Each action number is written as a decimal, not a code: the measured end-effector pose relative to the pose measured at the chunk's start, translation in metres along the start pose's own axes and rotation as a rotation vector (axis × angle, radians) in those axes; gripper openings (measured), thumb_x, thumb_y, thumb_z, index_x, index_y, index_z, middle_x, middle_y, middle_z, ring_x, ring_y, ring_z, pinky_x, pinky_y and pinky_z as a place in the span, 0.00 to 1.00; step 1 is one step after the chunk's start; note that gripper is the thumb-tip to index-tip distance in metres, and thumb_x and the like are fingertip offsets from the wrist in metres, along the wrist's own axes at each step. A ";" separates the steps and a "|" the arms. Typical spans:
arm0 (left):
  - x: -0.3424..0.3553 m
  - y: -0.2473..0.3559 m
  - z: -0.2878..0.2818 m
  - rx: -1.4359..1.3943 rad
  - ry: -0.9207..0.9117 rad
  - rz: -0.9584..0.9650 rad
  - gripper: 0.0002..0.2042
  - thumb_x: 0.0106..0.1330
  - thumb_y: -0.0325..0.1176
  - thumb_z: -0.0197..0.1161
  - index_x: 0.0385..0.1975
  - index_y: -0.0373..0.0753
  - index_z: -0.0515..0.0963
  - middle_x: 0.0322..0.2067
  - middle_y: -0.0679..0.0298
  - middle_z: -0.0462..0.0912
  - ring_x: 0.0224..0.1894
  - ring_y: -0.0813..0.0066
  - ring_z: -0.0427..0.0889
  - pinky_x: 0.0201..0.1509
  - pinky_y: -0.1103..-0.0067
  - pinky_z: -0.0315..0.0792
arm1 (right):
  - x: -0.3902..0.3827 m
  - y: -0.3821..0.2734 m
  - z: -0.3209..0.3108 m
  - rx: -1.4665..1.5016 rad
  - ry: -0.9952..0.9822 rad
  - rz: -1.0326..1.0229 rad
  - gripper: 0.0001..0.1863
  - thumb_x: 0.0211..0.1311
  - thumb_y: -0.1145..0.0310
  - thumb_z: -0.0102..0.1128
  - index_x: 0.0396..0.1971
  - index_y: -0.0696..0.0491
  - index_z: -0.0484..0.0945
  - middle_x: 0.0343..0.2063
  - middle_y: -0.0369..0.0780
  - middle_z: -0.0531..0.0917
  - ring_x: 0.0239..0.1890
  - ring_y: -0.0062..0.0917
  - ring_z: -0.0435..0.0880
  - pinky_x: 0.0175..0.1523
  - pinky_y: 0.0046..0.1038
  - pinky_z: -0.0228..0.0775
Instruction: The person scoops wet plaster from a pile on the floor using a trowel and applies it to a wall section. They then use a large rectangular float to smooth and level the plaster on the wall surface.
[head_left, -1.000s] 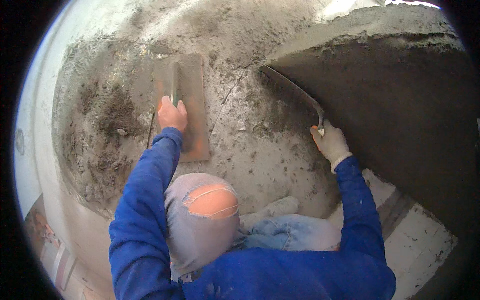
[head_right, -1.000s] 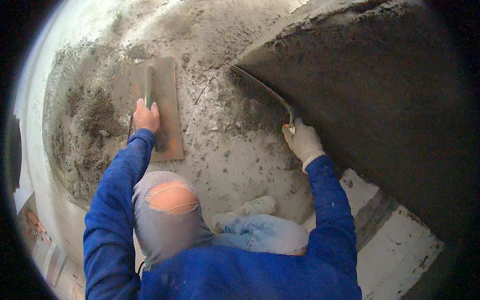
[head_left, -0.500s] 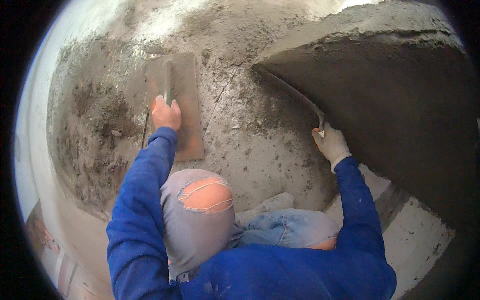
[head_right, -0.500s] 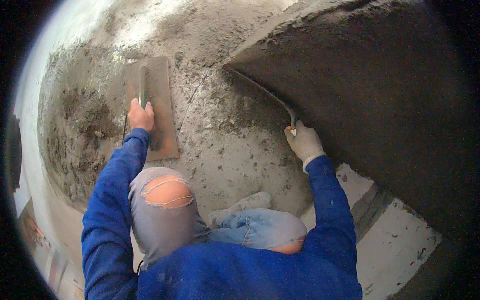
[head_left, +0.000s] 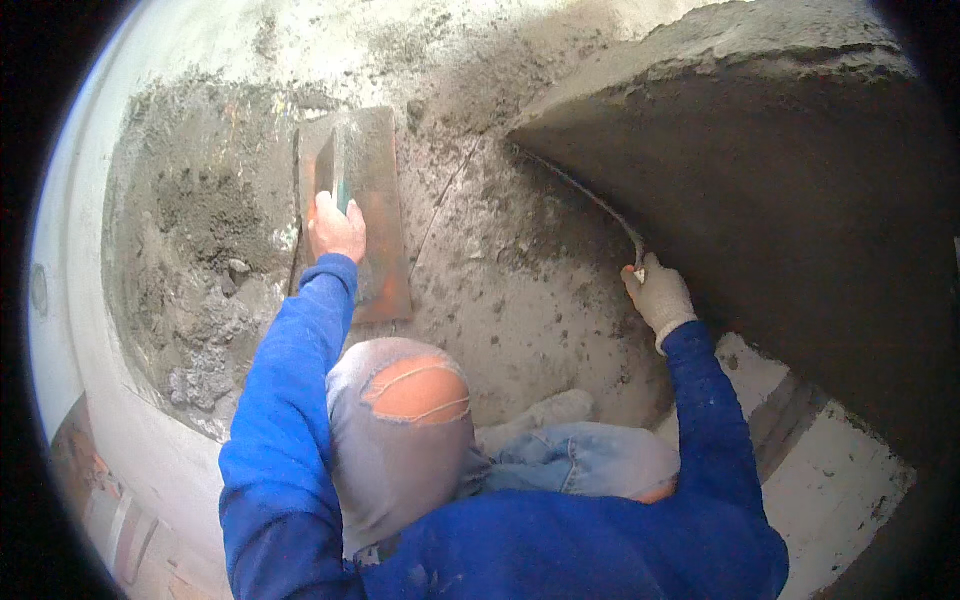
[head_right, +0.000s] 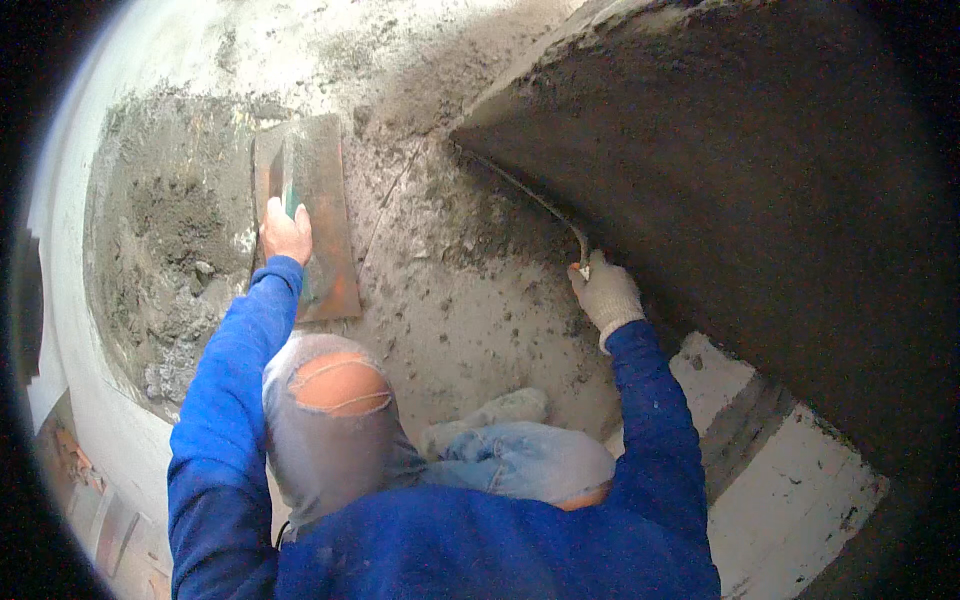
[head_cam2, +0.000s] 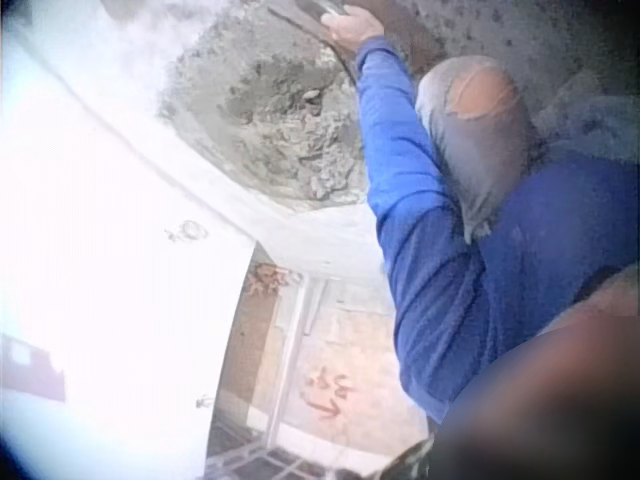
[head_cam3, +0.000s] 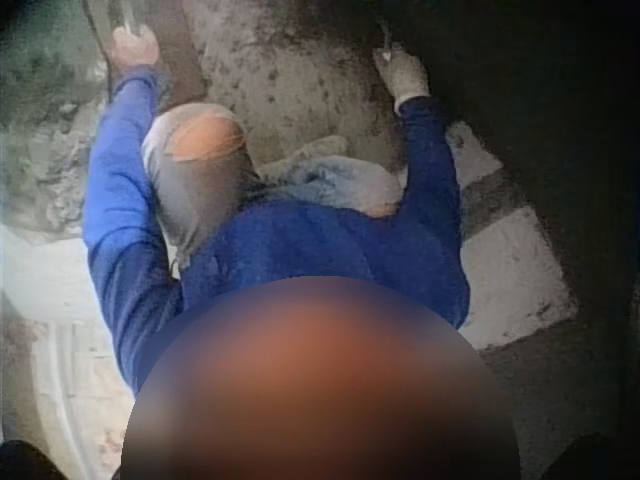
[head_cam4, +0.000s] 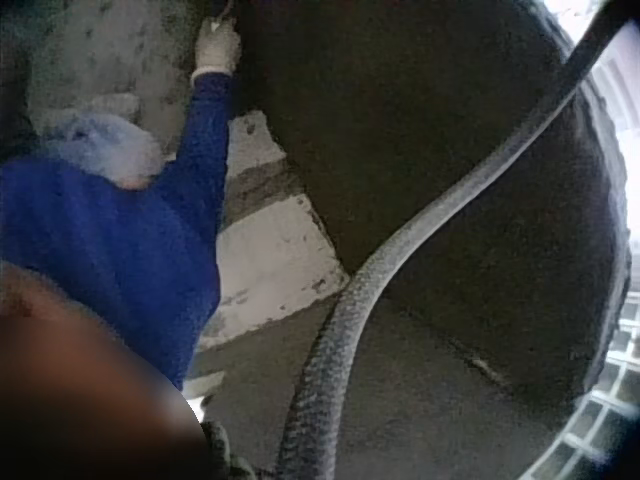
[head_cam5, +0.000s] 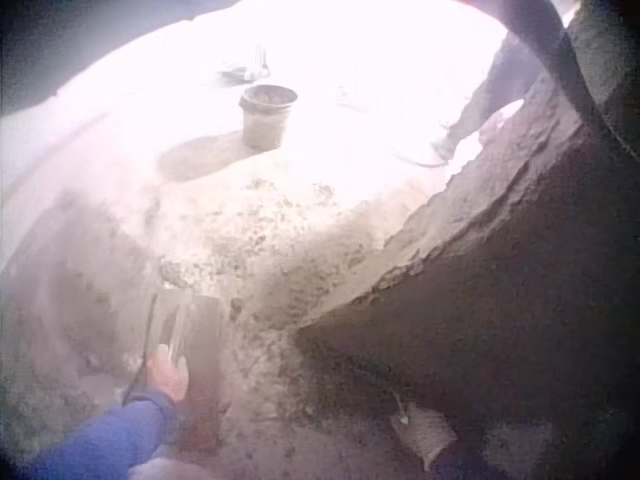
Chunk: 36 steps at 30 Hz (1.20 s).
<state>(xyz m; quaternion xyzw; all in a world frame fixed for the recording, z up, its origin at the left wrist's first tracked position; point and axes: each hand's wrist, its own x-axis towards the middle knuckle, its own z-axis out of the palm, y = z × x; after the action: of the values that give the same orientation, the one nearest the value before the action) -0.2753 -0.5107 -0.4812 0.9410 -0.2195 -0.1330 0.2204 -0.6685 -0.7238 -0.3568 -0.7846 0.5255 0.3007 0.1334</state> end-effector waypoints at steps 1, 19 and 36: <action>-0.001 0.000 0.000 -0.005 -0.013 0.010 0.15 0.60 0.38 0.62 0.38 0.34 0.70 0.34 0.41 0.80 0.39 0.39 0.79 0.45 0.56 0.72 | -0.003 0.002 0.002 0.002 -0.008 0.038 0.25 0.66 0.49 0.50 0.46 0.58 0.73 0.33 0.54 0.83 0.36 0.51 0.83 0.42 0.48 0.76; -0.002 -0.002 0.003 -0.004 0.003 0.025 0.15 0.61 0.39 0.60 0.40 0.35 0.71 0.35 0.42 0.80 0.40 0.40 0.79 0.46 0.56 0.72 | -0.030 -0.001 0.004 0.029 0.016 0.084 0.24 0.67 0.50 0.50 0.48 0.58 0.69 0.30 0.54 0.83 0.35 0.51 0.84 0.40 0.48 0.77; 0.000 0.000 0.003 -0.029 -0.074 -0.044 0.15 0.62 0.41 0.60 0.39 0.35 0.70 0.35 0.43 0.81 0.41 0.41 0.80 0.46 0.56 0.72 | -0.055 -0.018 -0.080 -0.239 -0.168 0.211 0.25 0.69 0.51 0.44 0.53 0.58 0.67 0.39 0.57 0.82 0.45 0.51 0.81 0.51 0.50 0.72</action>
<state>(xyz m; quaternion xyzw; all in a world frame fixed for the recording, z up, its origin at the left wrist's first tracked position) -0.2762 -0.5120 -0.4834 0.9367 -0.2048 -0.1758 0.2230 -0.6398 -0.7179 -0.2623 -0.7073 0.5525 0.4380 0.0503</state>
